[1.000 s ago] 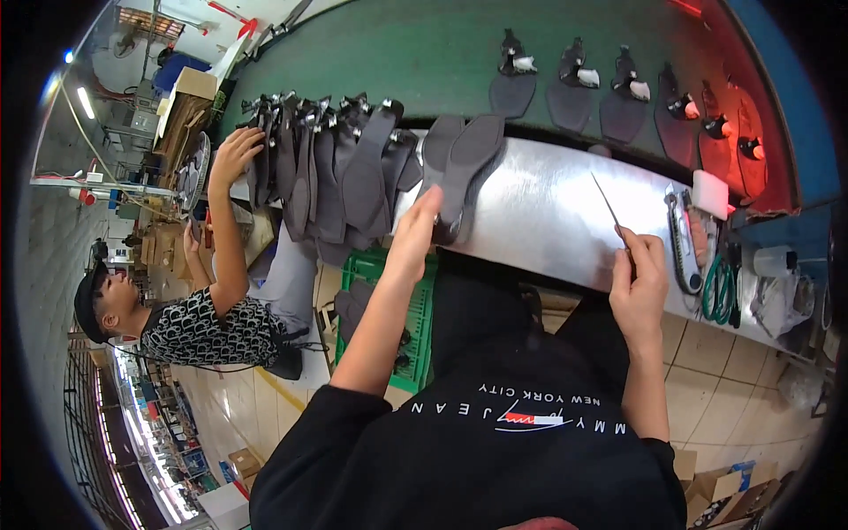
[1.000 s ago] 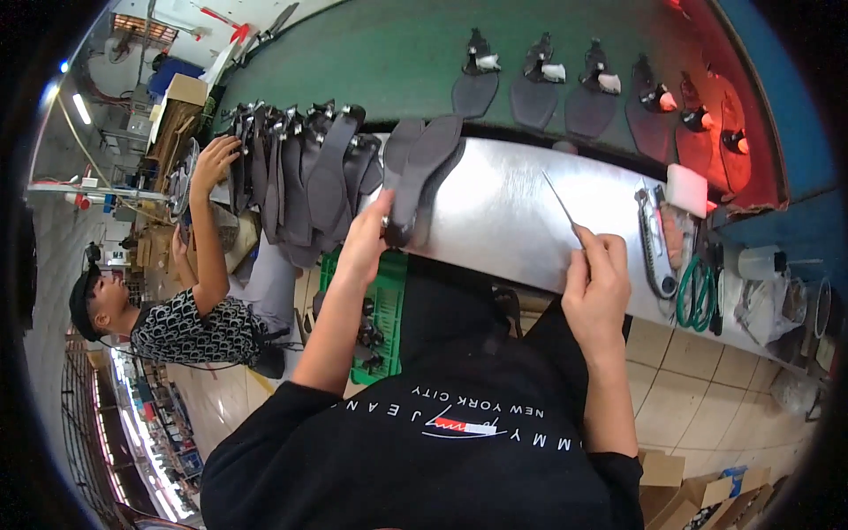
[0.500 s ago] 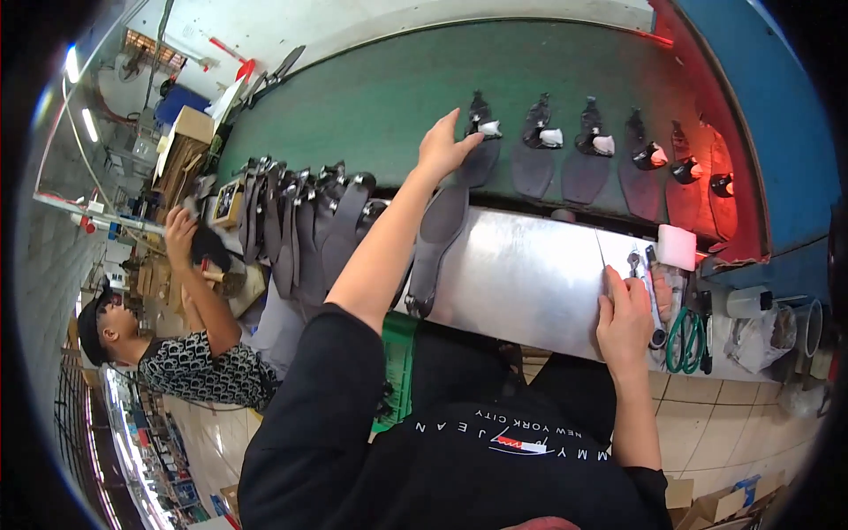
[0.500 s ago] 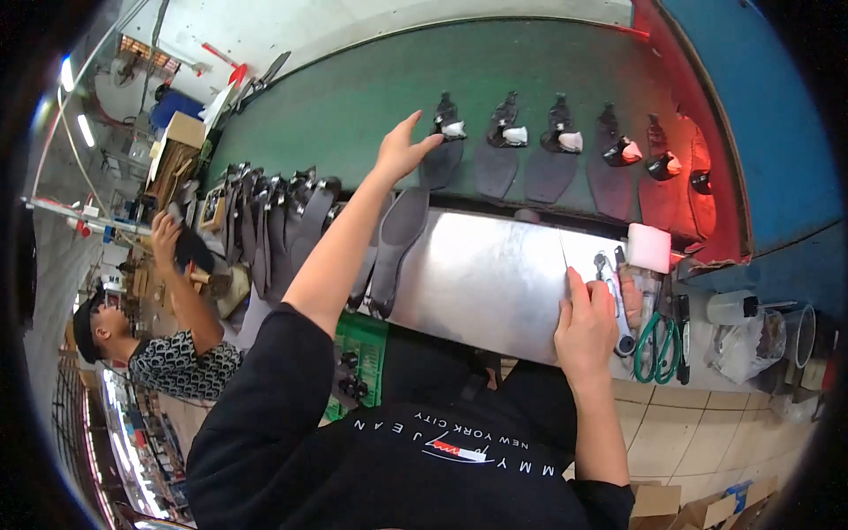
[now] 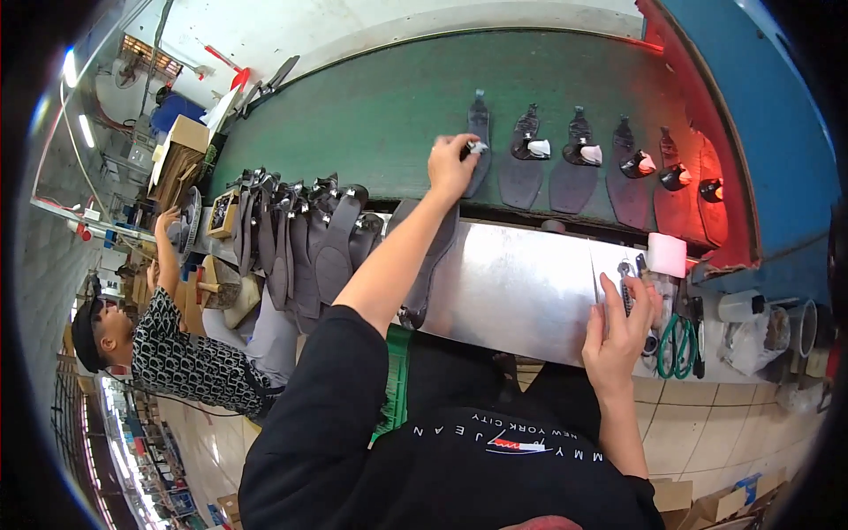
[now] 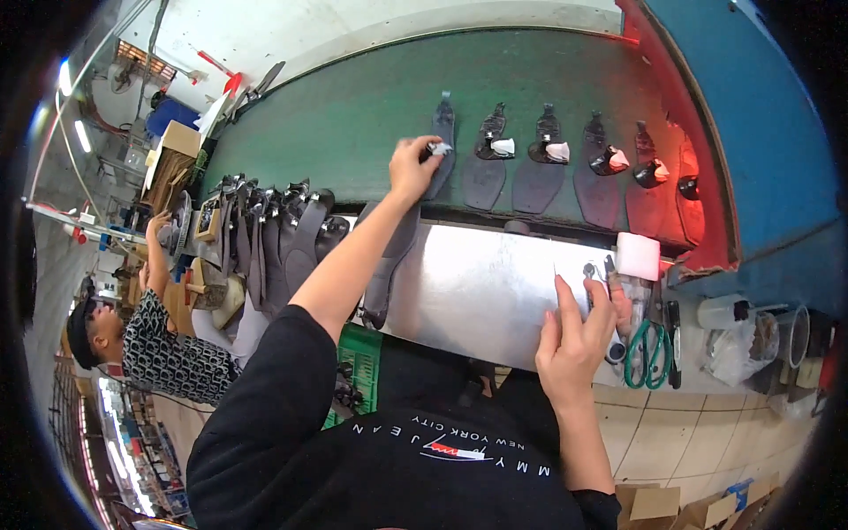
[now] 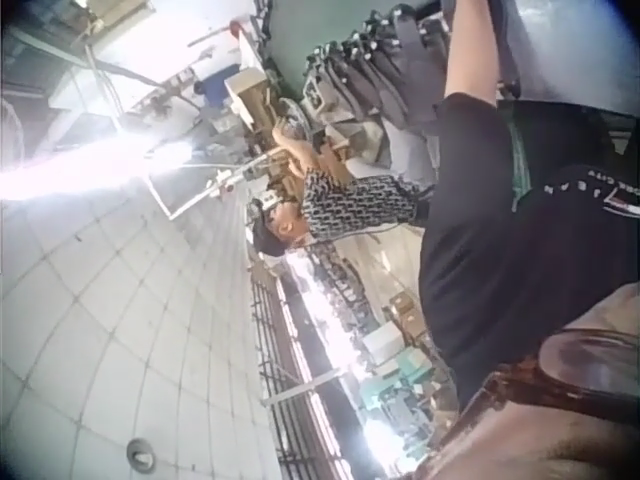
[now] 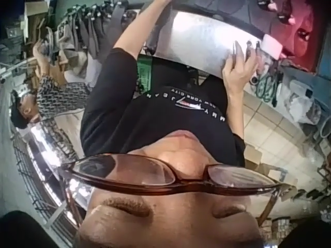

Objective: The recorder is attaching metal buckles and straps to shoe soles in a factory setting.

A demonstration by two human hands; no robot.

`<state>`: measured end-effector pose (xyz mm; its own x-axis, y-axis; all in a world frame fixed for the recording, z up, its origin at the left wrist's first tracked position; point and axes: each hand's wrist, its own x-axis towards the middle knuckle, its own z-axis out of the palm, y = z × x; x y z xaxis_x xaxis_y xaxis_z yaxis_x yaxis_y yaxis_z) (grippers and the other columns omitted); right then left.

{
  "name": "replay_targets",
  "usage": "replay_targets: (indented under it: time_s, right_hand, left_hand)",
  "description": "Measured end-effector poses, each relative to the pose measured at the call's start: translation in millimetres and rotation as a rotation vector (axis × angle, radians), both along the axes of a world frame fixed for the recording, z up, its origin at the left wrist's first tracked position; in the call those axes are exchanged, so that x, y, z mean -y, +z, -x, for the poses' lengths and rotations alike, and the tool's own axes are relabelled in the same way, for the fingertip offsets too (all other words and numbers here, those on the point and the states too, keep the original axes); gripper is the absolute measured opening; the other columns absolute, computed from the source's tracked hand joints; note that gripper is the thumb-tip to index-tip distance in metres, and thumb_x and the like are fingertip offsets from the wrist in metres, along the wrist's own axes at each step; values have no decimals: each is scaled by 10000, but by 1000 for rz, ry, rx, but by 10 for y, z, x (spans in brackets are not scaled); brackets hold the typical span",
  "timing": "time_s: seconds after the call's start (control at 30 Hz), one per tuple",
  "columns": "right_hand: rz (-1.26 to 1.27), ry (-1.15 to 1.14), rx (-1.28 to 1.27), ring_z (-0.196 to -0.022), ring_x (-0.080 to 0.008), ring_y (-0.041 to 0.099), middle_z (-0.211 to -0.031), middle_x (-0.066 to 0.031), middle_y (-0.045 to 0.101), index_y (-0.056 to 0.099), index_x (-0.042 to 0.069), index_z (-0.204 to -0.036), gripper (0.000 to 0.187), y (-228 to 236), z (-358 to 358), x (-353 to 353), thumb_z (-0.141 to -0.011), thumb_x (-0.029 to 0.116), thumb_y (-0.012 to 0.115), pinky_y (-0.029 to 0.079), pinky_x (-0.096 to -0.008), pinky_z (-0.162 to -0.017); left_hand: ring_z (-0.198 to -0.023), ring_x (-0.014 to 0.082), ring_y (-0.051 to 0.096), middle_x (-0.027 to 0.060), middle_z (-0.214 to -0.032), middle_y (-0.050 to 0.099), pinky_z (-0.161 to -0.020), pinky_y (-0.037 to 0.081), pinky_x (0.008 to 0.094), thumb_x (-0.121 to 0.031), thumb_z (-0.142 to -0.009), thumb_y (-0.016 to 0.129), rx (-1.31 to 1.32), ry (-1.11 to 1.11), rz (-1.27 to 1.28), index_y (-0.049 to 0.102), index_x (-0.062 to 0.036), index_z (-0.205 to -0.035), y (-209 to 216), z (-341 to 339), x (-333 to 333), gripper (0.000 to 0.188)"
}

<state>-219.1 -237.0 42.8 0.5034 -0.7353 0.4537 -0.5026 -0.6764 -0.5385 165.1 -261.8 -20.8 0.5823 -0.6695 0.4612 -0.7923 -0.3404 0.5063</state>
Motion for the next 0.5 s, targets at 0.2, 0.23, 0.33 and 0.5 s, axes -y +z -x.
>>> replay_targets:
  time_s: [0.2,0.23,0.33,0.5]
  right_hand:
    - [-136,123,193,-1112,-331,504,-1142,-155,525,628,44,-1158,376,267,97,-181,-785,3,624,398,-417,-966]
    - [-291,160,289,-1094,-304,526,-1126,-147,545,628,35,-1152,359,297,125,-207,-796,-3,613,419,-395,-948]
    - [-1039,433,842,-1210,-269,495,-1266,-175,524,484,38,-1217,366,125,140,-199,-892,127,628,391,-395,-1015]
    - [-1272,757,1045,-1190,-283,530,-1219,-178,558,455,6,-1224,486,419,-236,-466,-868,244,685,356,-438,-1060]
  left_hand:
    - [-806,190,640,66,-890,663,-732,513,302,-25,-715,727,-165,-128,571,688,-66,-1001,873,-205,-23,292]
    - [-790,143,637,45,-876,675,-718,508,272,-27,-729,746,-439,-227,596,670,-34,-1017,1087,-42,-78,298]
    - [-794,79,603,7,-858,666,-716,493,238,-29,-769,749,-939,-465,344,663,-16,-1033,1470,914,-558,278]
    - [-848,66,598,60,-1078,675,-774,479,209,-13,-831,680,-1273,-668,183,702,22,-986,1221,1750,-1727,161]
